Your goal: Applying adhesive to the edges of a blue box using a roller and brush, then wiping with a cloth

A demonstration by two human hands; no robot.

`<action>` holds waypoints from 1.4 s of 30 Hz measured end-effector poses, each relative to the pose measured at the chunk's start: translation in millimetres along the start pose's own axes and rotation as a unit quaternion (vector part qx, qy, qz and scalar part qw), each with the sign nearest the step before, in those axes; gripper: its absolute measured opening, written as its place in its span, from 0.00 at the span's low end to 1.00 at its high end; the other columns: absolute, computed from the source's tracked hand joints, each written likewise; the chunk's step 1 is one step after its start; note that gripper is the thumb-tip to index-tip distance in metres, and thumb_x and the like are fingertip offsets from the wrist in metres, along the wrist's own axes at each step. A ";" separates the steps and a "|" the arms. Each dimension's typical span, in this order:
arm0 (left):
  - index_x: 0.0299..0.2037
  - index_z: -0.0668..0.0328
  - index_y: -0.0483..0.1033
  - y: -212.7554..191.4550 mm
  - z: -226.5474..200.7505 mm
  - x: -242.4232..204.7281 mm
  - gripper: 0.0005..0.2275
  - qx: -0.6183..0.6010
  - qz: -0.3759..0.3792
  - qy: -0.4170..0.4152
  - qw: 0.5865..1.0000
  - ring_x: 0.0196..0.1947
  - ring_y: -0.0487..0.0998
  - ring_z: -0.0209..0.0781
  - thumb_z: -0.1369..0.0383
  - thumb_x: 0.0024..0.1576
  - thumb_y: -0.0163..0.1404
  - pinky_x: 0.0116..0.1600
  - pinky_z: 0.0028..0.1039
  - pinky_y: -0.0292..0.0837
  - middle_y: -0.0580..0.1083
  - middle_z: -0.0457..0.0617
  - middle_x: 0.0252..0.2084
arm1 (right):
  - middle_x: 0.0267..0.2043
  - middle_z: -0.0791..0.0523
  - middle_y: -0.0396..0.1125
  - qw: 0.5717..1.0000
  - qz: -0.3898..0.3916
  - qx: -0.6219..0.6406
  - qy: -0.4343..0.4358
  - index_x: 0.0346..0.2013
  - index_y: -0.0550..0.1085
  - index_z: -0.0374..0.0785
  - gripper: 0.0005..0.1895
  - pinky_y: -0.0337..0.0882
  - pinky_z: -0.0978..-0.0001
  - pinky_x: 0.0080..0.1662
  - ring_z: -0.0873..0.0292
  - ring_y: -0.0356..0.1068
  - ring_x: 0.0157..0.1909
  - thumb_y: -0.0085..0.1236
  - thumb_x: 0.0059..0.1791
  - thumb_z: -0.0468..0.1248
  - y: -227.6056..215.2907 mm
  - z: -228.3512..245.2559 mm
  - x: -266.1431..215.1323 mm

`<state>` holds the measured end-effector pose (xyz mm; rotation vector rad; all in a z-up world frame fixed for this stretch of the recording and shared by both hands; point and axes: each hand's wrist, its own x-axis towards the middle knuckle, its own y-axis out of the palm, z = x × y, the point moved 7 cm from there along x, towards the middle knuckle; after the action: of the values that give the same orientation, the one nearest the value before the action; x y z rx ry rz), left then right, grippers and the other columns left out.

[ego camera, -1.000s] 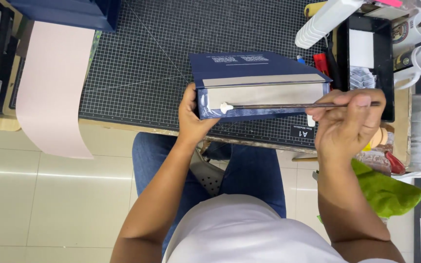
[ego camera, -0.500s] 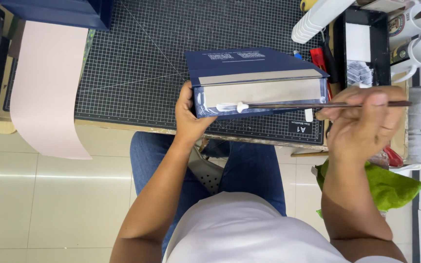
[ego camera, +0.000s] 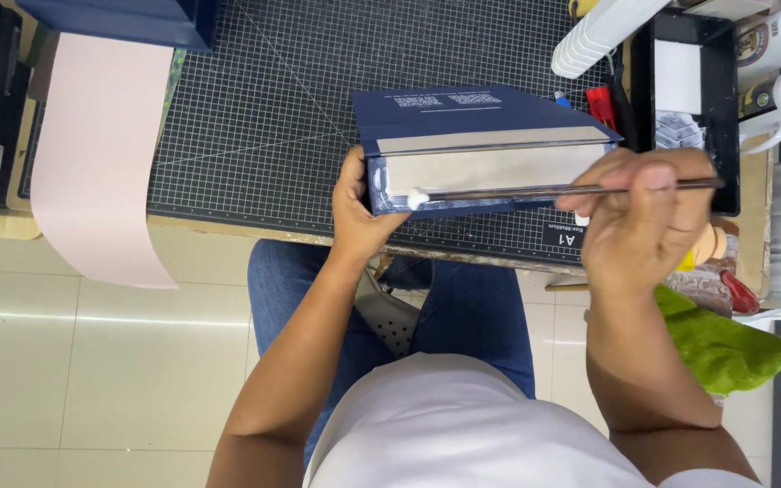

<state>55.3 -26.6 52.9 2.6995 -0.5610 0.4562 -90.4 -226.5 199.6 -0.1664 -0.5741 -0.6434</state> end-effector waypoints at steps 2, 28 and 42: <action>0.58 0.57 0.68 0.1 0.4 0.1 0.26 0.009 -0.001 0.001 1.000 0.54 0.73 0.34 0.67 0.50 0.65 0.59 0.24 0.68 0.72 0.44 0.53 | 0.28 0.55 0.56 1.000 -0.016 0.003 -0.007 0.41 0.62 0.38 0.13 0.63 0.74 0.24 0.54 0.66 0.25 0.42 0.63 0.45 -0.4 4.8 0.1; 0.57 0.56 0.68 2.4 -2.7 -0.2 0.24 -0.021 0.006 -0.002 1.000 0.52 0.74 0.33 0.72 0.51 0.61 0.57 0.24 0.70 0.74 0.43 0.52 | 0.31 0.52 0.56 0.996 0.070 -0.013 -0.060 0.41 0.60 0.37 0.11 0.59 0.72 0.26 0.51 0.68 0.24 0.35 0.64 0.40 28.0 14.7 2.2; 0.58 0.58 0.67 1.9 -5.3 -0.3 0.25 -0.008 0.013 -0.008 1.000 0.53 0.75 0.35 0.72 0.51 0.63 0.57 0.24 0.71 0.74 0.46 0.53 | 0.28 0.46 0.54 0.994 0.030 -0.095 -0.052 0.42 0.58 0.32 0.15 0.66 0.68 0.26 0.48 0.67 0.25 0.38 0.66 0.41 -49.8 12.9 9.5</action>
<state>53.0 -26.1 58.0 2.6861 -0.6018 0.4362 -120.4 -266.8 214.2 -0.3973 -0.6061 -0.6324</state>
